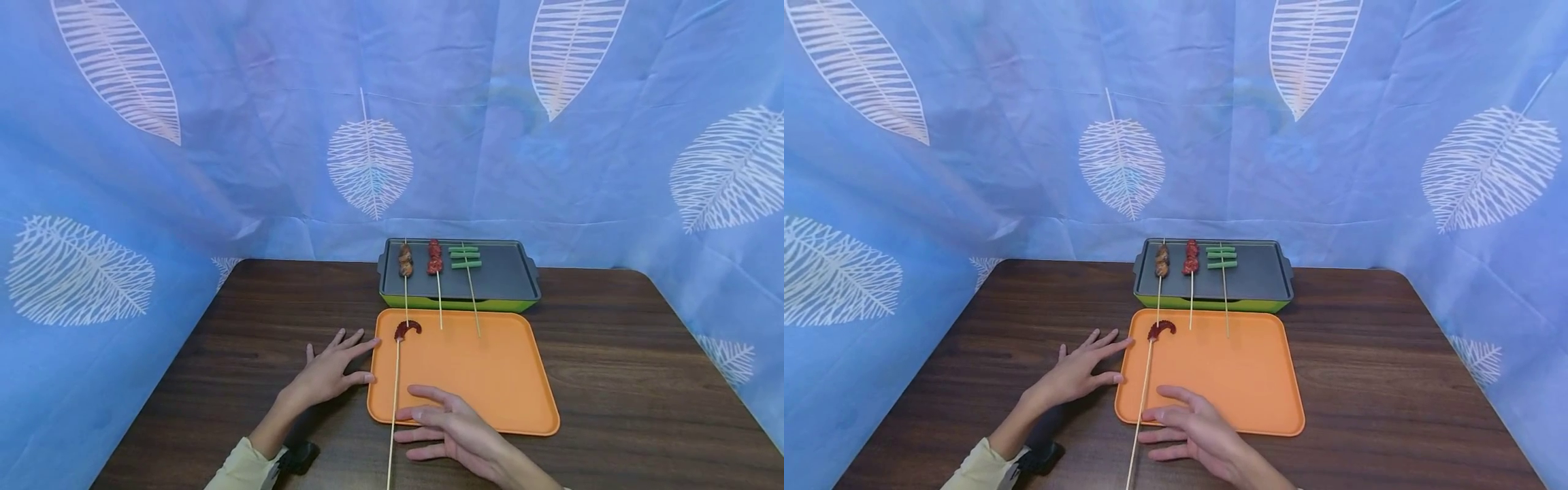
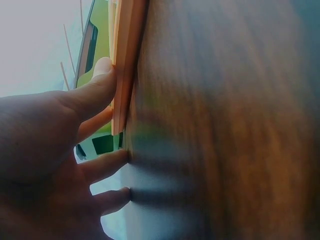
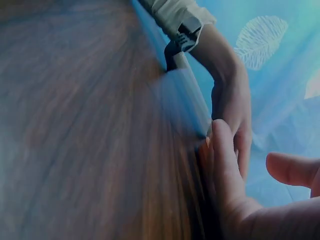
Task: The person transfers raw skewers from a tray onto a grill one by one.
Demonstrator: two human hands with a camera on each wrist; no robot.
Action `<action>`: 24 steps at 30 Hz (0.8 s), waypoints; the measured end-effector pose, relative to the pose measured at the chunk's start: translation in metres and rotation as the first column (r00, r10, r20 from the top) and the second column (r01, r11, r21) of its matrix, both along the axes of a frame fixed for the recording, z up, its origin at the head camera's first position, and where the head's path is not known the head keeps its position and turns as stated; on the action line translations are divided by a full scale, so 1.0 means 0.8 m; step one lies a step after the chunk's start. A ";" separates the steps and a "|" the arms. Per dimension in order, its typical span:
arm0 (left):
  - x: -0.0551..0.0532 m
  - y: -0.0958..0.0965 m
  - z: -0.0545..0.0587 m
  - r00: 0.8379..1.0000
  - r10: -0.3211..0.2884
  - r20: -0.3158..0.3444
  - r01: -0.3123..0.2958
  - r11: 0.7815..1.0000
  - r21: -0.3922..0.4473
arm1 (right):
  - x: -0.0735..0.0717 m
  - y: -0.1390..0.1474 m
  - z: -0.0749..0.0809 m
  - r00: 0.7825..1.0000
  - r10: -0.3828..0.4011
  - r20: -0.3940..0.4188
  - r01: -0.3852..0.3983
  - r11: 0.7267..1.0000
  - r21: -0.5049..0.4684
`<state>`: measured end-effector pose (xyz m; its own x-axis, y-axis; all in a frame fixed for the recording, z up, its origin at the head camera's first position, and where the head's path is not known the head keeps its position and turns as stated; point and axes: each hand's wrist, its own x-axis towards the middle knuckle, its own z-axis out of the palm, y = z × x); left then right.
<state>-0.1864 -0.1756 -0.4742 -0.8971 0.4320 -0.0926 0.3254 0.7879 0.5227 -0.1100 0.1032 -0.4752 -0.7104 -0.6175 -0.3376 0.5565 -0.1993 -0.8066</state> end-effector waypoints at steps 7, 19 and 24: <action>0.000 0.001 0.002 1.000 0.000 0.000 0.000 1.000 0.011 | 0.001 -0.011 0.004 0.999 -0.014 0.041 0.015 1.000 -0.014; 0.001 0.000 -0.003 1.000 -0.011 -0.001 0.011 1.000 0.006 | 0.006 -0.010 0.004 0.998 -0.041 0.055 0.042 0.999 -0.005; 0.000 -0.001 -0.002 1.000 -0.010 -0.004 0.010 1.000 0.002 | 0.008 -0.003 0.004 0.999 -0.043 0.008 0.042 0.996 0.080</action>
